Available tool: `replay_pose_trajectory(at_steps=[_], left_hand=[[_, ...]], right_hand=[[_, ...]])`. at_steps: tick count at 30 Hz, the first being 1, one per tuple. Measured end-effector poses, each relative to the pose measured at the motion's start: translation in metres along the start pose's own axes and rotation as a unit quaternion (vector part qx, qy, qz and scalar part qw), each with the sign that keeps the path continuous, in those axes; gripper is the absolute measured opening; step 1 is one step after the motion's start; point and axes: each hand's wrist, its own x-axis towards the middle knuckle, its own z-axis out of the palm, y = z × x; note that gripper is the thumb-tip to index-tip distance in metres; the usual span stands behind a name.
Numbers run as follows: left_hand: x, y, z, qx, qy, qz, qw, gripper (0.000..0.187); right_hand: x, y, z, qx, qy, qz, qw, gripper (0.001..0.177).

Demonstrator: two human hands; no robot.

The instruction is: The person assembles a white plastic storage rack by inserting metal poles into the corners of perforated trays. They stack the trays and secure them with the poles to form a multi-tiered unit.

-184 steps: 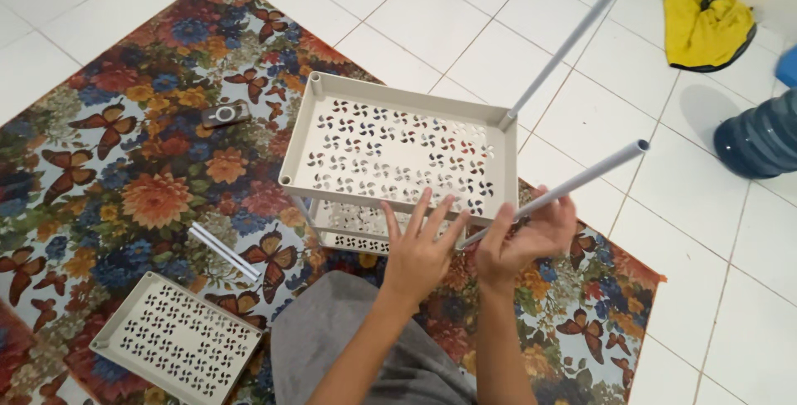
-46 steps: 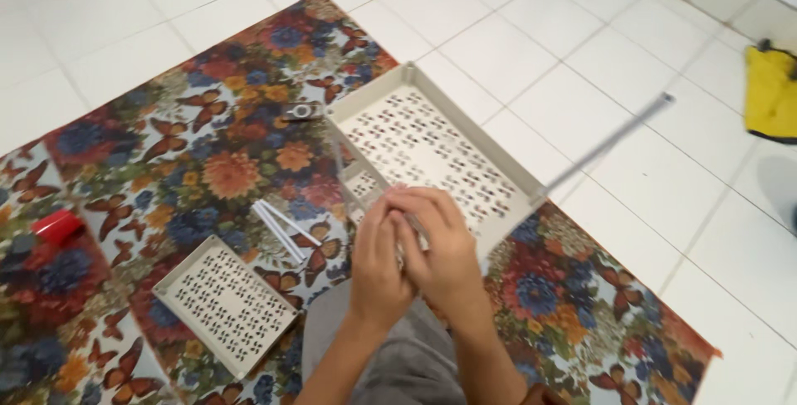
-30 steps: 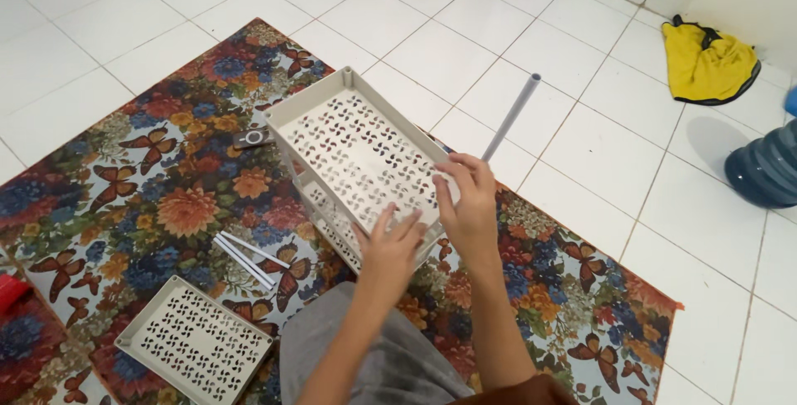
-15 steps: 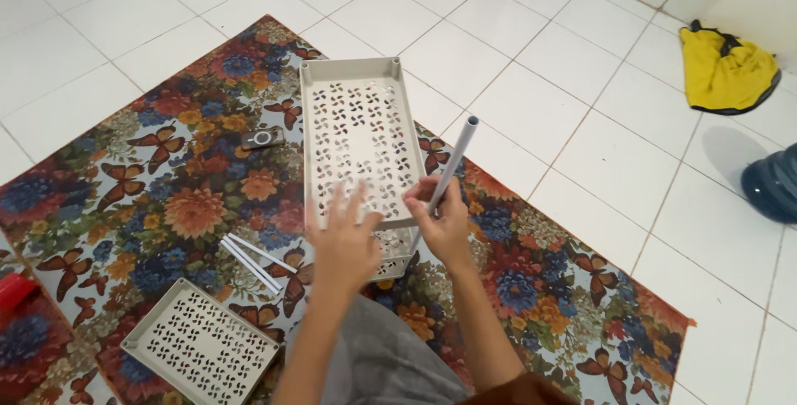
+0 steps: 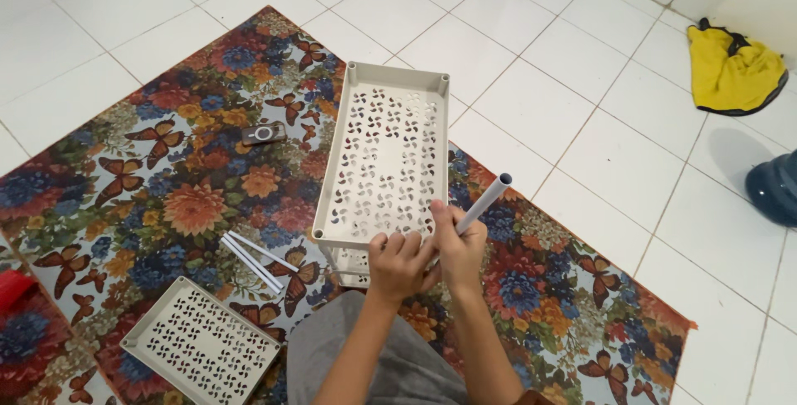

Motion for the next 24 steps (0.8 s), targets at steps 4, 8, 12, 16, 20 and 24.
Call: replay_pose_trajectory(at_steps=[4,8,12,16,20,24], left_hand=[[0.000,-0.003,0.006,0.000,0.032,-0.028,0.999,0.027],[0.001,-0.008,0.004,-0.022,0.036,-0.036,0.998,0.035],[-0.001,-0.012,0.002,-0.036,0.043,-0.010,0.998,0.040],[-0.004,-0.010,0.001,-0.028,0.039,-0.016,0.999,0.041],[-0.004,-0.005,0.000,-0.028,0.042,-0.016,0.999,0.042],[0.000,-0.005,0.001,-0.029,0.056,-0.004,0.998,0.054]], right_hand=[[-0.001,-0.005,0.007,-0.021,-0.022,-0.018,0.999,0.052],[-0.003,0.001,0.009,0.001,-0.052,-0.017,0.998,0.055],[-0.003,0.012,0.000,0.037,-0.113,-0.018,0.993,0.060],[-0.005,0.027,-0.008,0.060,-0.115,-0.013,0.991,0.060],[-0.006,0.028,-0.018,0.079,-0.148,0.010,0.986,0.061],[0.006,-0.010,-0.033,0.255,-0.223,-0.088,0.937,0.053]])
